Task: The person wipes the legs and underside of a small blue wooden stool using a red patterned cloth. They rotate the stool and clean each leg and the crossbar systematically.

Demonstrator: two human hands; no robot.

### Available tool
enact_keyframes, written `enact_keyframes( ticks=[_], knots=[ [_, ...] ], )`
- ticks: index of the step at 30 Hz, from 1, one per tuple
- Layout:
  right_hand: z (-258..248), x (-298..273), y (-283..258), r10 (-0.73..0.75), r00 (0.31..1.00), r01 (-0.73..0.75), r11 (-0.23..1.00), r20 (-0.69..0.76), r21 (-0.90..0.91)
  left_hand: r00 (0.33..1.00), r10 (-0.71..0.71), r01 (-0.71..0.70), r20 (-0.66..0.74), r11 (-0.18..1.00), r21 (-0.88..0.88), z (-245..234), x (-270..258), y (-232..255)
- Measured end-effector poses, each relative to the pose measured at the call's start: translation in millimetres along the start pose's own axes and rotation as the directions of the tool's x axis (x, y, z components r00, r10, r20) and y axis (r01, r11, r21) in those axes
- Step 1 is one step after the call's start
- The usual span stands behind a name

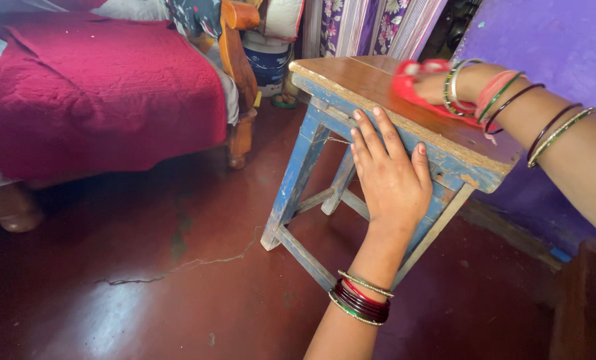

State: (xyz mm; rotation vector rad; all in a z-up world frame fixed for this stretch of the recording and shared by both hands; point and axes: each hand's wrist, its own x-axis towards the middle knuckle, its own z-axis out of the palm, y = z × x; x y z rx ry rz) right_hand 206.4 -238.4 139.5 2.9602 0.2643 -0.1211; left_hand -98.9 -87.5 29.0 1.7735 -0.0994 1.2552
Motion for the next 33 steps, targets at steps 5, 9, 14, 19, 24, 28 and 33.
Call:
enact_keyframes(
  ticks=[5,9,14,19,24,28,33],
  knots=[
    [-13.6,-21.9,-79.6,-0.771,0.576,0.754,0.629,-0.273,-0.187,1.0,0.003,-0.003,-0.01,1.0,0.018,2.4,0.2,-0.5],
    [-27.7,-44.0,-99.2,-0.611,0.768,0.613,0.788,-0.194,-0.054,1.0,-0.004,0.004,-0.004,0.999,0.031,2.4,0.4,0.7],
    [-29.0,-64.9,-63.4,-0.355,0.914,0.375,0.924,-0.196,0.073,1.0,-0.011,0.011,0.019,1.0,0.023,1.0,2.2,1.5],
    [-12.0,-97.1,-15.8,-0.098,0.977,0.118,0.989,-0.188,0.094,1.0,-0.007,0.007,0.014,1.0,-0.003,2.9,0.1,1.1],
    [1.5,-115.4,9.6,-0.122,0.985,0.171,0.78,-0.121,0.603,1.0,0.007,-0.007,-0.005,1.0,0.003,3.6,2.5,-0.2],
    [3.7,-149.7,11.8,-0.035,0.997,0.072,0.797,-0.073,0.6,1.0,-0.007,0.007,-0.002,1.0,0.02,5.3,2.0,-0.6],
    [8.4,-261.4,-34.7,-0.062,0.95,0.106,0.986,-0.307,0.13,1.0,-0.011,0.011,0.001,0.999,0.031,6.8,1.6,-3.8]
  ],
)
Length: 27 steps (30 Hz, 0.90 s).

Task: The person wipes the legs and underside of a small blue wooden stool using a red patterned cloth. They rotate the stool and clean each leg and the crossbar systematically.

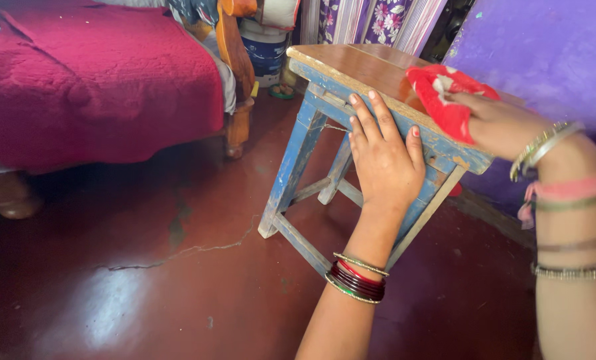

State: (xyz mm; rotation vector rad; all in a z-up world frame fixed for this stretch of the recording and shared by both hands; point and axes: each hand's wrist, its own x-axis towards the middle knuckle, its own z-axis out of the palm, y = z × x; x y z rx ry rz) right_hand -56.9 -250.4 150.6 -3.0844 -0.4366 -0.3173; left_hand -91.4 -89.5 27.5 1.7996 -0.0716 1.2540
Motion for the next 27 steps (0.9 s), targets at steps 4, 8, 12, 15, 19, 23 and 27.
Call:
enact_keyframes(
  ticks=[4,8,12,15,19,23,27],
  knots=[
    [10.6,-43.7,-27.5,-0.106,0.952,0.105,0.994,-0.289,-0.019,1.0,0.001,-0.001,0.016,1.0,0.029,-2.9,0.0,-3.2],
    [13.3,-37.5,15.1,0.088,0.974,-0.058,0.987,-0.208,0.148,1.0,-0.012,0.011,0.028,0.999,0.03,-6.3,-1.9,-0.2],
    [44.0,-22.2,93.0,0.163,0.954,-0.009,0.854,-0.25,0.52,0.997,-0.046,0.044,0.07,0.999,0.028,-5.5,-1.8,-1.8],
    [60.3,7.7,119.5,0.271,0.929,-0.033,0.739,-0.252,0.673,0.998,-0.035,0.038,0.052,0.998,-0.058,-3.1,4.5,0.5],
    [85.2,23.7,115.4,0.144,0.877,0.292,0.597,-0.458,0.747,0.952,-0.204,0.269,0.229,0.914,-0.303,-2.0,10.3,23.8],
    [94.4,17.3,101.4,0.179,0.817,0.384,0.542,-0.549,0.748,0.946,-0.177,0.25,0.271,0.931,-0.267,-8.1,16.7,29.2],
    [89.8,11.4,75.9,0.127,0.779,0.396,0.659,-0.614,0.639,0.951,-0.146,0.232,0.273,0.919,-0.317,-0.4,26.7,13.4]
  ],
)
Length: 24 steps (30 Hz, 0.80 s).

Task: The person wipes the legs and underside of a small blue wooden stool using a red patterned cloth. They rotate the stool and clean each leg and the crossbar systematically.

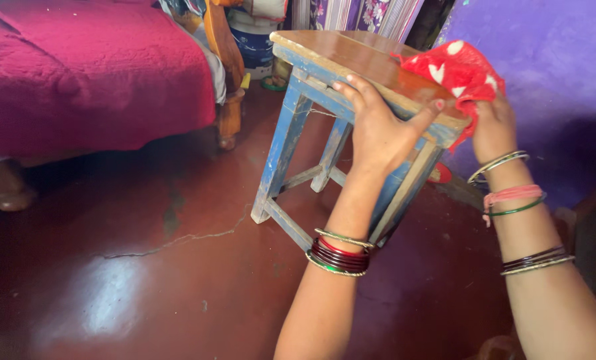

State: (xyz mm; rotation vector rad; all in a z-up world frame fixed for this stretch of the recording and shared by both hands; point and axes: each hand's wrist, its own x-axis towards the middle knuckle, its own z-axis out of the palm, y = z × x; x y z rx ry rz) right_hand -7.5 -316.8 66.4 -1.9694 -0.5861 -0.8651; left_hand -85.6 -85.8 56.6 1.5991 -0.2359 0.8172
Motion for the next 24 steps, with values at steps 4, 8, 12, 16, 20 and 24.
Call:
enact_keyframes(
  ticks=[4,8,12,16,20,24],
  knots=[
    [22.1,0.1,-26.6,-0.271,0.963,0.263,0.923,0.01,-0.283,0.998,0.058,-0.058,-0.007,0.997,-0.042,-5.3,22.4,-30.8],
    [62.9,7.1,-45.1,-0.253,0.967,0.229,0.884,-0.005,-0.407,0.999,0.048,-0.049,-0.017,0.992,-0.112,-25.9,58.2,-66.1],
    [80.7,5.2,-67.6,-0.319,0.948,0.274,0.847,-0.022,-0.456,1.0,-0.025,0.026,0.01,0.985,-0.171,-43.1,69.7,-77.7],
    [82.4,-13.8,-109.7,-0.008,0.998,-0.001,0.991,-0.069,-0.131,0.997,-0.068,0.052,-0.041,0.952,-0.302,-37.1,40.6,-68.0],
    [91.3,-50.1,-145.9,-0.318,0.947,0.311,0.942,-0.04,-0.126,0.978,-0.199,0.198,0.061,0.801,-0.565,-40.1,24.6,-60.3],
    [103.6,-78.3,-146.1,-0.478,0.875,0.442,0.855,-0.08,-0.27,0.979,-0.183,0.198,0.089,0.759,-0.621,-46.8,25.4,-67.1]
  ],
)
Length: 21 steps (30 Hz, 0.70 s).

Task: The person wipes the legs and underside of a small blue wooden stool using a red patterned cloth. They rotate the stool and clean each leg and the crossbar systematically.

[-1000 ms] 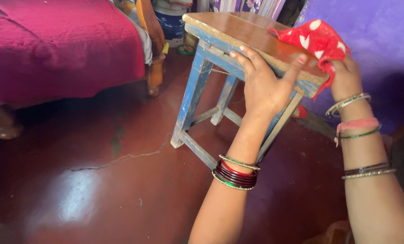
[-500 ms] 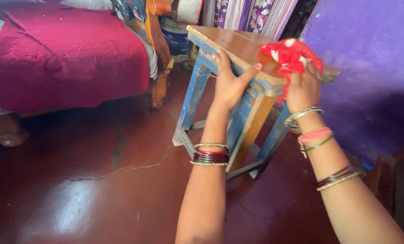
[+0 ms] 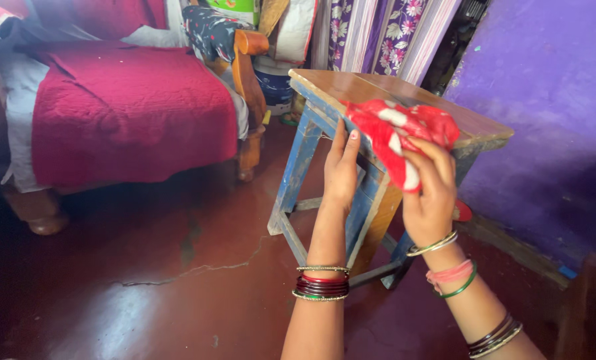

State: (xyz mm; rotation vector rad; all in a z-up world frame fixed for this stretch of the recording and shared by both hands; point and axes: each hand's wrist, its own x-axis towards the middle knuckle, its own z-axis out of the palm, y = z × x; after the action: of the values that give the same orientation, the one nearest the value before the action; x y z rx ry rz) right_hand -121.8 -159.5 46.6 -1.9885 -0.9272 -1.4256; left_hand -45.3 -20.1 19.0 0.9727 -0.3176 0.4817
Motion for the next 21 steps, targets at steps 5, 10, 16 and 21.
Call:
enact_keyframes(
  ticks=[5,10,16,21],
  knots=[
    [29.2,-64.3,16.2,0.014,0.999,-0.018,0.99,-0.028,-0.142,0.996,-0.083,0.082,0.032,0.996,0.032,-10.5,-2.6,7.2],
    [43.0,-143.5,25.2,0.163,0.951,-0.086,0.955,0.261,-0.285,0.979,-0.197,0.194,0.045,0.979,0.053,-12.8,-4.7,14.3],
    [42.6,-101.6,49.9,-0.02,0.981,0.058,0.98,0.192,-0.19,0.988,-0.084,0.086,0.131,0.996,-0.009,-13.5,-4.5,3.7],
    [45.0,-79.2,21.0,0.113,0.973,-0.022,0.914,0.2,-0.406,0.979,-0.093,0.12,0.182,0.983,-0.141,-10.8,-4.7,-4.3]
  ],
)
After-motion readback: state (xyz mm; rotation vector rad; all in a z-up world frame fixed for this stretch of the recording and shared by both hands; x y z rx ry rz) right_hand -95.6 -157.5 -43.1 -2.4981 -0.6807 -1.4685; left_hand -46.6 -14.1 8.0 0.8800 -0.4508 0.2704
